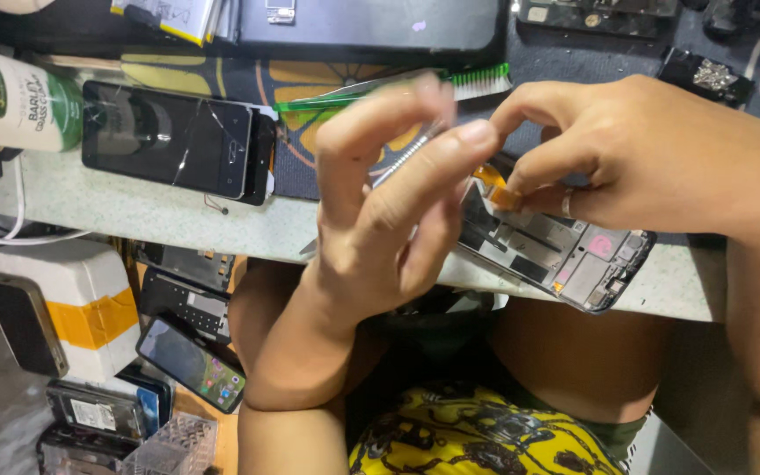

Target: The person disassembles a mobile phone using a screwdriver and tweezers. They remove screws, lift the motherboard, disconnect ribbon cables, and set components aside on the workbench.

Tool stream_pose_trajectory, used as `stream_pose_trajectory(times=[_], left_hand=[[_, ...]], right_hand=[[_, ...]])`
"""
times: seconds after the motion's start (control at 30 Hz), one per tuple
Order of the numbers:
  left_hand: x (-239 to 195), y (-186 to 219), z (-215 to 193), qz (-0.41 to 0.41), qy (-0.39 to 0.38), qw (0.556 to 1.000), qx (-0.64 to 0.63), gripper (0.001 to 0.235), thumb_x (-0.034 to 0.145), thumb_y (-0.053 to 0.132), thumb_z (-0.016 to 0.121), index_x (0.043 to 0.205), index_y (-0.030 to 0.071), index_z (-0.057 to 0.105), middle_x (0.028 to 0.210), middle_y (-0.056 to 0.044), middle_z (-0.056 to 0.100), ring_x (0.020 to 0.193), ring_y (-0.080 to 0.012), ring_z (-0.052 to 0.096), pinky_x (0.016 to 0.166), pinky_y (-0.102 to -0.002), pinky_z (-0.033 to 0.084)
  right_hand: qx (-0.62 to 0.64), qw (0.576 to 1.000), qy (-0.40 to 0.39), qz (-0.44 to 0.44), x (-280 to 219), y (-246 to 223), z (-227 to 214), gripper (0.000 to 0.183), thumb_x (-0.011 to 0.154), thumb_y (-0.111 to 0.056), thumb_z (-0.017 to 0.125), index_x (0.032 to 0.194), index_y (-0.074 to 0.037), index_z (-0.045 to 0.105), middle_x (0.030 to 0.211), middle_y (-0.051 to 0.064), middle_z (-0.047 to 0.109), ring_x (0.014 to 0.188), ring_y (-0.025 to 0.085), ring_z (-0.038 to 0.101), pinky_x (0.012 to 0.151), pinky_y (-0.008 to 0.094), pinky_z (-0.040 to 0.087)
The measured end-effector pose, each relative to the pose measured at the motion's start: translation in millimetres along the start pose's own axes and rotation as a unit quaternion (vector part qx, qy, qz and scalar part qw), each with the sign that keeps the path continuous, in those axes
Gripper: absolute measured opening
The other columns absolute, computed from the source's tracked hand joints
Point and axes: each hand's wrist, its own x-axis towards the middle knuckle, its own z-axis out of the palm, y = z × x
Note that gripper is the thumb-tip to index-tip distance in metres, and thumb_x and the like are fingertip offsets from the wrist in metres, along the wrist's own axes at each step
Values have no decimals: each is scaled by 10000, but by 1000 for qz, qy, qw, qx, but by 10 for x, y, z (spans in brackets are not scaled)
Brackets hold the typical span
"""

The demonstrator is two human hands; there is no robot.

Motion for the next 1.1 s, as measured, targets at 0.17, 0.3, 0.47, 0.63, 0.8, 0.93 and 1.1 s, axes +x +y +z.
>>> stream_pose_trajectory(times=[0.17,0.3,0.47,0.63,0.8,0.93,1.1], left_hand=[[-1,-3,-32,-21,4,1000,12,479,968,-16,837,1373,110,616,1324,-113,455,913,-173,656,768,-242,597],[-6,-11,-36,-5,7,1000,-14,538,1018,-73,738,1478,143,562,1430,-77,385,1003,-117,642,860,-206,597],[-41,18,-60,-5,12,999,-29,509,1084,-103,660,1479,183,517,1458,-9,345,1105,-101,622,978,-218,584],[-63,30,-68,-10,2,1000,1,467,1110,-30,771,1472,179,565,1453,-32,384,1046,-128,637,912,-217,572],[-69,28,-56,-11,0,1000,-21,486,1142,-68,726,1504,181,518,1494,-39,362,1048,-100,645,919,-206,584],[-57,-18,-22,-8,15,1000,10,510,1105,18,838,1487,182,542,1446,-39,381,978,-111,622,845,-215,562],[-93,-23,-25,-13,10,1000,11,535,1050,-36,735,1490,184,523,1461,-52,370,1073,-142,637,889,-214,563]], right_hand=[[40,998,-22,35,-36,55,8,321,670,-54,773,943,-215,824,1217,-18,688,633,162,705,557,293,553],[133,989,-36,-48,-68,146,16,498,580,69,553,991,-126,756,1210,-9,718,862,118,723,695,250,548],[116,991,-72,-11,-95,199,41,472,597,77,545,968,-116,764,958,-26,787,867,133,715,703,289,545],[176,982,-50,-54,-80,168,57,378,742,-17,529,1061,-90,717,938,-2,778,872,123,720,773,286,586],[165,983,3,78,-61,40,71,248,994,-251,571,1066,-92,747,825,14,721,723,133,655,638,285,541],[125,983,33,134,-13,-75,86,274,941,-322,638,1054,-104,759,735,14,713,609,133,638,526,286,510],[161,980,65,100,6,-151,103,248,977,-314,653,1074,-111,760,756,-8,762,659,90,670,569,244,526]])
